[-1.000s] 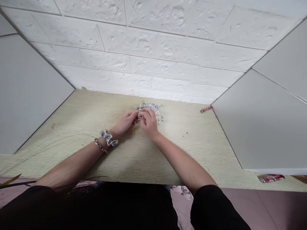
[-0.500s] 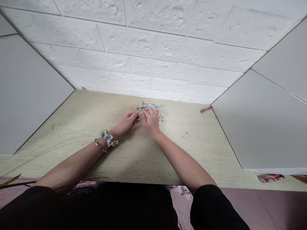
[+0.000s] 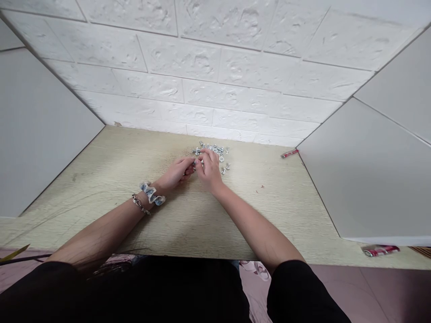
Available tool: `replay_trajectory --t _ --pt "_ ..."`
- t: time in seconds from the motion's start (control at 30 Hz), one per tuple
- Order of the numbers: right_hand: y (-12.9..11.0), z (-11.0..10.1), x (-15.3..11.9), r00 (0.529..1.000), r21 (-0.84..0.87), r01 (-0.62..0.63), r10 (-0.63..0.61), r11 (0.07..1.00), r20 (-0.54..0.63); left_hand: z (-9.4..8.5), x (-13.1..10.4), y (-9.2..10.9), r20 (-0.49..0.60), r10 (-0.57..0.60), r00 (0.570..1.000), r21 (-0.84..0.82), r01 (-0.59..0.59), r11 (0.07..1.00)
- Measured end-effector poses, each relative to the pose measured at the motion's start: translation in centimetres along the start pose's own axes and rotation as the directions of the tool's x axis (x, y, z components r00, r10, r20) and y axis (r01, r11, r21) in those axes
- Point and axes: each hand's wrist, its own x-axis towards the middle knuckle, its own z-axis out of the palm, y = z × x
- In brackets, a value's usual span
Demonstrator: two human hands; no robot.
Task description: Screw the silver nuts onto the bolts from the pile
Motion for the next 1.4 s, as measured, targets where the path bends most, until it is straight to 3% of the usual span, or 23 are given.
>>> replay_trajectory --t 0.4,0.87,1.0,1.17,1.4 --pt "-0.6 -0.1 -0.1 0.999 0.031 0.033 -0.033 0.999 -0.016 -0.2 0.3 -0.2 0.006 -0.009 1.0 -0.07 0.01 0.997" --pt "-0.9 -0.4 0.0 0.999 0.031 0.031 -0.032 0.999 0.028 -0.1 0.3 -0.3 -0.042 -0.001 0.999 0.079 0.005 0.997" --pt "-1.0 -0.7 0.0 0.999 0.018 -0.05 0.05 0.999 -0.015 0.0 0.2 -0.3 -0.056 0.009 0.998 0.117 -0.003 0.993" --pt "-1.3 -0.9 0.2 0.977 -0.152 -0.21 0.212 0.966 -0.007 0.1 0.0 -0.2 -0.034 0.03 0.999 0.168 -0.024 0.986" --pt "-1.4 -1.0 0.3 0.958 -0.203 -0.254 0.275 0.946 0.082 -0.1 0.3 -0.6 0.0 0.055 0.999 0.161 -0.054 0.985"
